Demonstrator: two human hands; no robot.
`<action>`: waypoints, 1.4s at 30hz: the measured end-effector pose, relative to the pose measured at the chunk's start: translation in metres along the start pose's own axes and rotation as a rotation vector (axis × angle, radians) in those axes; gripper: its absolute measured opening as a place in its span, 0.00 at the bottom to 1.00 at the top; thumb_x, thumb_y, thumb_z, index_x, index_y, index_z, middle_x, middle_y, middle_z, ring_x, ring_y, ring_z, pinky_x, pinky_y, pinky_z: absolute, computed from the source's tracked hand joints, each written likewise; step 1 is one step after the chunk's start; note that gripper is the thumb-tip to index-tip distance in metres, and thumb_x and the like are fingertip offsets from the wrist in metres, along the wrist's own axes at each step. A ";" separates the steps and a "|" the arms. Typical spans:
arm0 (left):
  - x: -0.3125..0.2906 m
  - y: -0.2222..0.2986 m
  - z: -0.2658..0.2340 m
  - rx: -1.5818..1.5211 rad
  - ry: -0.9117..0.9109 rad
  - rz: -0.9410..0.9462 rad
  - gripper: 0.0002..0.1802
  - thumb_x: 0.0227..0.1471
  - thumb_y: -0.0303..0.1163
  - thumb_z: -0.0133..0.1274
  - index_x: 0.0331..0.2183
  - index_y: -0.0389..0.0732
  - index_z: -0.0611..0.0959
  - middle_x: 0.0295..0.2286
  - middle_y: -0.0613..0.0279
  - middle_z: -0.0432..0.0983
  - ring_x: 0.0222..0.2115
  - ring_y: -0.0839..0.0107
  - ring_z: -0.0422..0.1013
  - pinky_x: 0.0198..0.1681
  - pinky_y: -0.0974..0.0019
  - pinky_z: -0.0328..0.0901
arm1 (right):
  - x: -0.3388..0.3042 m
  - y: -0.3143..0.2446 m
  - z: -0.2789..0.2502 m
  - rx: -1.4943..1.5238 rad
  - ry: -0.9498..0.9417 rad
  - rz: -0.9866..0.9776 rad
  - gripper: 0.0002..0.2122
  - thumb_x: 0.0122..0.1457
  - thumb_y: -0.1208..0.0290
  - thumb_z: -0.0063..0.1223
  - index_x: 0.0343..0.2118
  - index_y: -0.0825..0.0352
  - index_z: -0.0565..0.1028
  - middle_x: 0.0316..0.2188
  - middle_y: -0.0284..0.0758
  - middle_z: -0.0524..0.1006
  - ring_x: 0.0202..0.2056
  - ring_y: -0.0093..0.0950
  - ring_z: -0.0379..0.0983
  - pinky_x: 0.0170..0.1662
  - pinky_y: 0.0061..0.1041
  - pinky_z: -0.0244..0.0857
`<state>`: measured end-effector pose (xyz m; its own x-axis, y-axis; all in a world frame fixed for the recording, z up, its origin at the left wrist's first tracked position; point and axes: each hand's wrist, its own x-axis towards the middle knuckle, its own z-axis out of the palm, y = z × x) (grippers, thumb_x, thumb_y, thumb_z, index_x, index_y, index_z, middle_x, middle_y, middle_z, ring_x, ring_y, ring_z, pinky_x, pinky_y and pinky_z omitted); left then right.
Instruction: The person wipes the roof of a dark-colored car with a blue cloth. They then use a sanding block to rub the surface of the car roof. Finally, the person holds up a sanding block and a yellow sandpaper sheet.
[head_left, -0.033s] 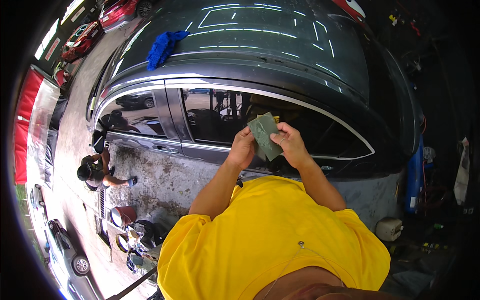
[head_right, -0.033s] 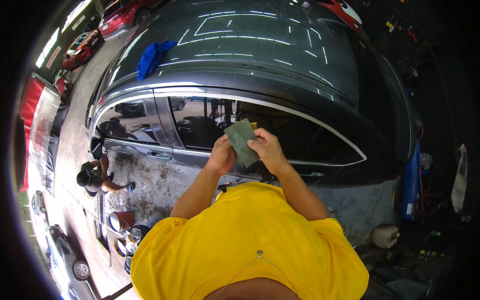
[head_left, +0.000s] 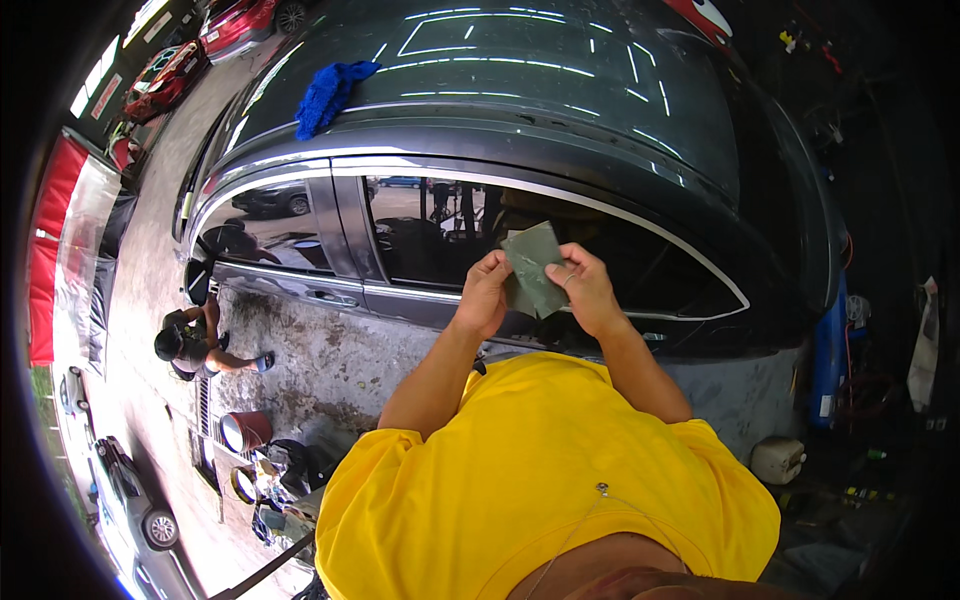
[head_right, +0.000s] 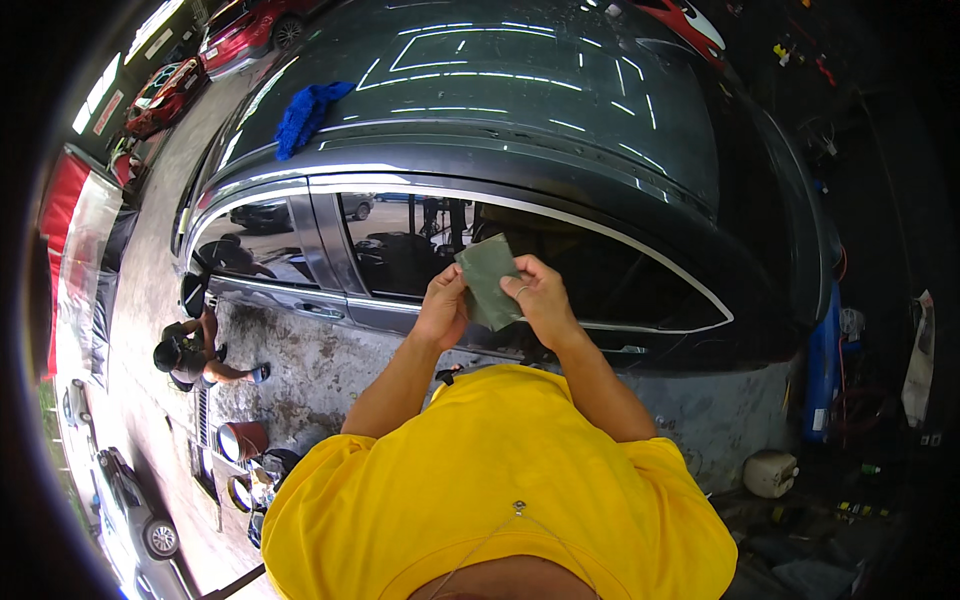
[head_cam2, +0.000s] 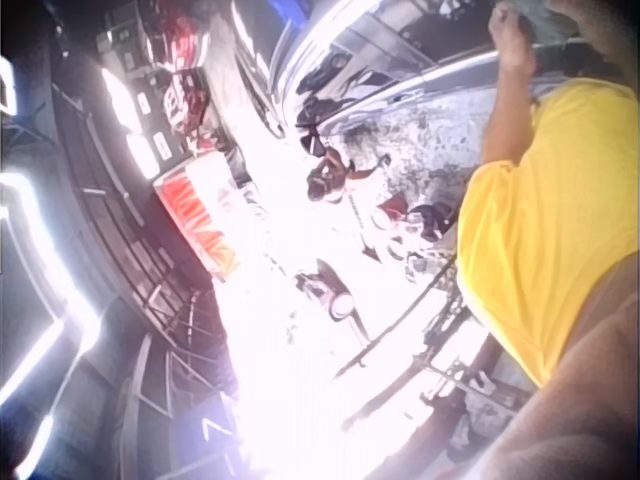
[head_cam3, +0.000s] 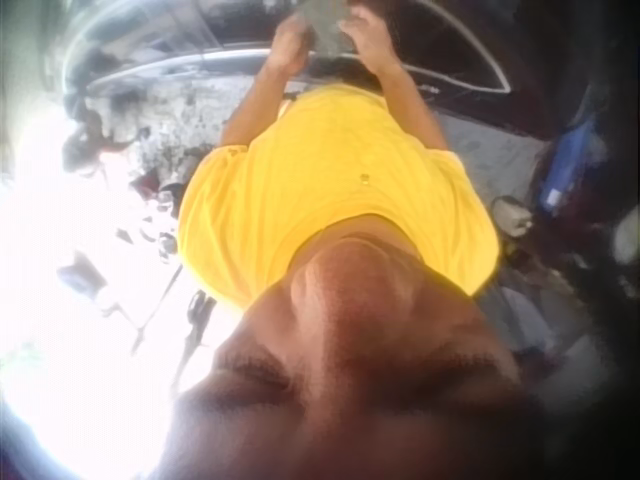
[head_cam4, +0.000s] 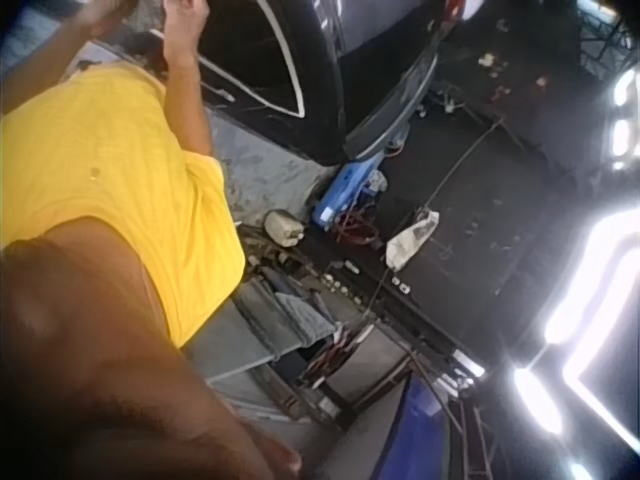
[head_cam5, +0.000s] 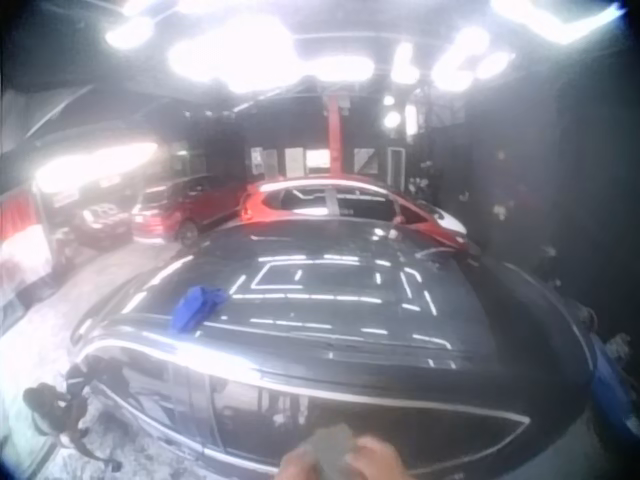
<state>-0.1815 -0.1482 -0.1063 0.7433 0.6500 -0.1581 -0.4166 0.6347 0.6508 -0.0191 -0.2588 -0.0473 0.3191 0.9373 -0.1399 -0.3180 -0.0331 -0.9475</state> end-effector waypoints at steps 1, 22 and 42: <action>0.003 -0.005 -0.012 -0.012 0.000 0.035 0.04 0.65 0.28 0.55 0.41 0.41 0.82 0.39 0.64 0.82 0.39 0.75 0.78 0.45 0.67 0.74 | 0.001 0.001 -0.005 0.014 0.041 -0.015 0.08 0.66 0.78 0.53 0.47 0.70 0.75 0.41 0.33 0.81 0.40 0.19 0.77 0.47 0.22 0.71; -0.022 0.022 0.021 0.718 0.342 0.145 0.15 0.62 0.28 0.56 0.50 0.37 0.85 0.37 0.64 0.81 0.34 0.78 0.75 0.38 0.72 0.70 | 0.007 -0.017 -0.014 -0.142 0.143 -0.137 0.05 0.58 0.78 0.69 0.35 0.71 0.83 0.30 0.30 0.84 0.31 0.16 0.76 0.39 0.18 0.70; -0.018 0.019 0.042 -0.240 0.005 -0.014 0.24 0.70 0.48 0.39 0.55 0.42 0.76 0.51 0.56 0.78 0.52 0.61 0.74 0.58 0.53 0.67 | -0.024 -0.020 0.034 -1.095 -0.019 -0.921 0.16 0.49 0.74 0.71 0.42 0.66 0.83 0.43 0.37 0.79 0.43 0.40 0.76 0.45 0.37 0.68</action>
<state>-0.1810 -0.1647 -0.0600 0.7472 0.6425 -0.1700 -0.5197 0.7243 0.4532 -0.0511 -0.2687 -0.0150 0.0149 0.7758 0.6308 0.8316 0.3407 -0.4385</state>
